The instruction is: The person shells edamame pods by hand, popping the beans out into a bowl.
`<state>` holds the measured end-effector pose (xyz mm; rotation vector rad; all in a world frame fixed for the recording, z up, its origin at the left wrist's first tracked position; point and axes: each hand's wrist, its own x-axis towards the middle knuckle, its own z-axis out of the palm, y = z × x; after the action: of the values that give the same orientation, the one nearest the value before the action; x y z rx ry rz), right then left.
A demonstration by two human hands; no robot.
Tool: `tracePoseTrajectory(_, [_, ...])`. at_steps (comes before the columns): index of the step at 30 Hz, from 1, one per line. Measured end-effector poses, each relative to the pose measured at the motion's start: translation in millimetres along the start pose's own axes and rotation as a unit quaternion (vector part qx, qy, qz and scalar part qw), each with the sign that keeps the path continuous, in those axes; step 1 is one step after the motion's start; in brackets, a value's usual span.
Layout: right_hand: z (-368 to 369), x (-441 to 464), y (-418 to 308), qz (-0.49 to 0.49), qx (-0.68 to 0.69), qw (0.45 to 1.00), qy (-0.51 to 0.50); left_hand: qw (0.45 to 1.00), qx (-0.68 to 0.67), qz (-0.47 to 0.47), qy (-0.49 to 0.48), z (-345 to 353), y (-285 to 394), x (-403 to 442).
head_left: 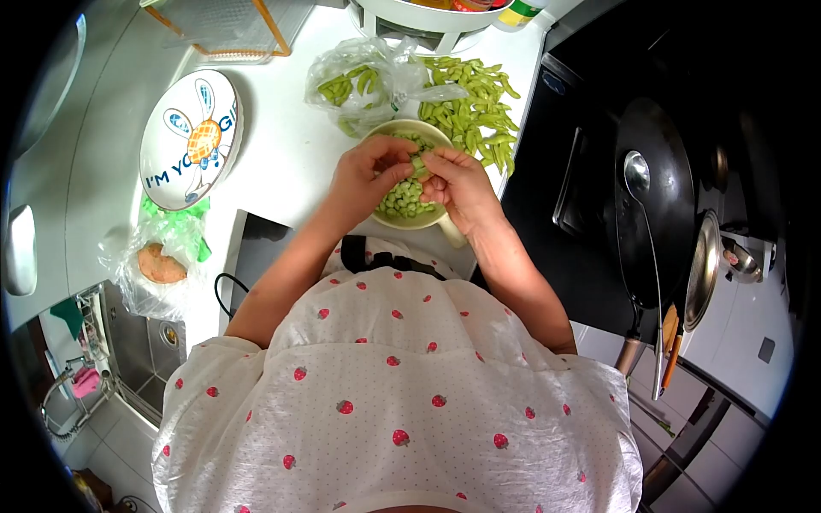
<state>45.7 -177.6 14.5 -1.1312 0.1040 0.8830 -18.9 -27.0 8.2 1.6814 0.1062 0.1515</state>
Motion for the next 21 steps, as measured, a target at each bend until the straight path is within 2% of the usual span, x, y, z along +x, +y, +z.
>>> tracePoseTrajectory(3, [-2.5,0.1,-2.0,0.039,0.031,0.999,-0.008,0.976,0.166,0.137,-0.042,-5.4,9.0,1.3])
tracePoseTrajectory(7, [-8.8,2.6,3.0,0.071,0.126,0.988,-0.059,0.974,0.166,0.147,-0.037,-3.4,9.4,3.6])
tracePoseTrajectory(12, [-8.5,-1.6,1.7,0.075,0.1,0.99,-0.059,0.975,0.134,0.172,-0.034,0.1,8.0,4.3])
tracePoseTrajectory(16, [0.5,-8.7,-4.5,0.034,0.022,0.999,-0.019,0.999,-0.043,-0.001,0.016,8.1,2.5,-0.2])
tracePoseTrajectory(18, [-4.8,-5.0,-4.5,-0.08,-0.116,0.989,0.039,0.977,-0.164,-0.119,0.071,12.1,-5.4,-2.4])
tracePoseTrajectory(21, [-8.3,-2.0,-21.7,-0.198,-0.323,0.913,0.149,0.992,-0.021,-0.115,0.055,9.9,-10.7,-3.0])
